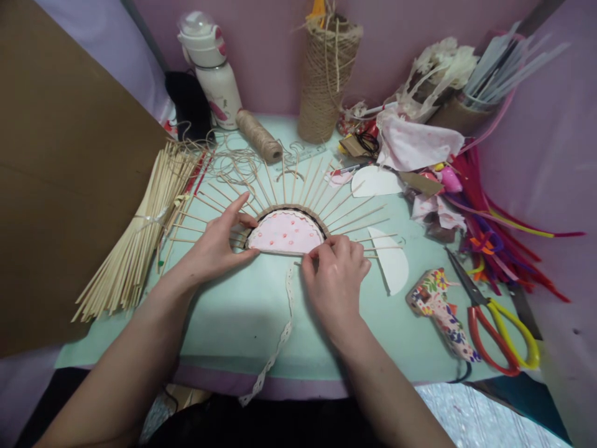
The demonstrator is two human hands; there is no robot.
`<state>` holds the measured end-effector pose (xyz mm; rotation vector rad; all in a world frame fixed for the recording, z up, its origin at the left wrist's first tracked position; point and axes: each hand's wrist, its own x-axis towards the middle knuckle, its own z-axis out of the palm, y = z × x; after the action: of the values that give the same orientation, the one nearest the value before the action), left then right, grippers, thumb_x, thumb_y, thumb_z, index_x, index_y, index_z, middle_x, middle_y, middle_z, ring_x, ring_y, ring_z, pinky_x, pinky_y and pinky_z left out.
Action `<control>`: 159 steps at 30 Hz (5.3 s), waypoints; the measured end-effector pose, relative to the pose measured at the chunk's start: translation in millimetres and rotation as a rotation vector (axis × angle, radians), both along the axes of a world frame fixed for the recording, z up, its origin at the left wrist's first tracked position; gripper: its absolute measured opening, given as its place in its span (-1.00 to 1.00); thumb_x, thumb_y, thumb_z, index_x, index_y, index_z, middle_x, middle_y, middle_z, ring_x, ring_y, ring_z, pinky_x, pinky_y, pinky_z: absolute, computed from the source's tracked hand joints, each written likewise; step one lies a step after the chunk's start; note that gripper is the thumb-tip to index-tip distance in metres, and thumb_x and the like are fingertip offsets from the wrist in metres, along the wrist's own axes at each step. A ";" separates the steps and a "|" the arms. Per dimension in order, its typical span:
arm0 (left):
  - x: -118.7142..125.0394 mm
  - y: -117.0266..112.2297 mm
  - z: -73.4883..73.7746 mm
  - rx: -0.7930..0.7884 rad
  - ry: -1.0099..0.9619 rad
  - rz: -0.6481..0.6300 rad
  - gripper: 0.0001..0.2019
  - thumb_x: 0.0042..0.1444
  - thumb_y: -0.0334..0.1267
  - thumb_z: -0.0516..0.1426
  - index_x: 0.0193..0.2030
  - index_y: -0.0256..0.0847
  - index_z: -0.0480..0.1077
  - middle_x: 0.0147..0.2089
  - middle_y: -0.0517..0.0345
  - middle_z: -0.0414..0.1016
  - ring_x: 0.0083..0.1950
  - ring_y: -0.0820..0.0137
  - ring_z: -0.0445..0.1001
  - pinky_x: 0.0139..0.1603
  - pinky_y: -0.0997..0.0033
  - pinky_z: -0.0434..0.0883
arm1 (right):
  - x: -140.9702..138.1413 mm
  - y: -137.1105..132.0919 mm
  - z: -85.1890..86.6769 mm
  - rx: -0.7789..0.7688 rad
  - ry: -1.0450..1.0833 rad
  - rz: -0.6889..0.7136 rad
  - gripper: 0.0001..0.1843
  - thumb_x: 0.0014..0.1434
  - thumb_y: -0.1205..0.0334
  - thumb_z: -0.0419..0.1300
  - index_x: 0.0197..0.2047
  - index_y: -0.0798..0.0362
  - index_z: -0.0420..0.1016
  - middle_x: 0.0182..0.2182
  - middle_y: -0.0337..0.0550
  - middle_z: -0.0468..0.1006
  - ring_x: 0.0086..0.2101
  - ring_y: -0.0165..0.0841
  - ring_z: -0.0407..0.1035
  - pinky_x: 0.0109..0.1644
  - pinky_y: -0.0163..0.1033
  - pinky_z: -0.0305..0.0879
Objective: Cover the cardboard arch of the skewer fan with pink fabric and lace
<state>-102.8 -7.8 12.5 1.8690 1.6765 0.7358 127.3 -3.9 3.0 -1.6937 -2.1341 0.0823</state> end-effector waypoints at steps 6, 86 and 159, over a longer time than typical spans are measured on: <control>2.0 -0.7 1.5 -0.006 0.035 0.010 -0.07 0.00 -0.29 0.21 0.46 0.00 -0.20 0.02 0.13 0.47 0.12 0.25 0.42 0.30 0.05 0.10 | -0.3 1.1 -1.3 -0.020 -0.004 -0.015 -0.85 0.15 0.22 0.16 -0.42 0.04 0.48 -0.20 0.00 0.45 -0.14 -0.11 0.16 -0.23 -0.09 -0.07; 29.3 -0.7 -15.6 0.193 0.406 0.045 -0.22 0.00 -0.11 0.18 0.36 -0.20 0.03 0.16 -0.14 0.33 0.23 0.04 0.26 0.22 0.00 0.15 | -26.9 9.5 -31.0 0.174 0.126 0.192 -0.76 0.08 0.24 0.17 -0.14 0.04 0.34 -0.16 -0.03 0.54 -0.10 -0.14 0.32 -0.01 -0.05 -0.04; 24.5 6.8 -14.1 0.309 0.233 -0.136 -0.86 0.06 -0.29 0.12 -0.27 -0.12 0.50 -0.12 0.09 0.52 0.04 0.23 0.40 0.12 0.14 0.22 | -8.5 8.9 -29.9 0.192 0.107 0.304 -0.88 0.22 0.29 0.14 -0.25 -0.01 0.52 -0.21 -0.10 0.55 -0.09 -0.19 0.29 -0.07 -0.11 -0.01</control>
<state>-78.3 -1.1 -1.6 2.3373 1.6243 0.7811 118.8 5.0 -27.0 -1.2235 -2.2234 0.0512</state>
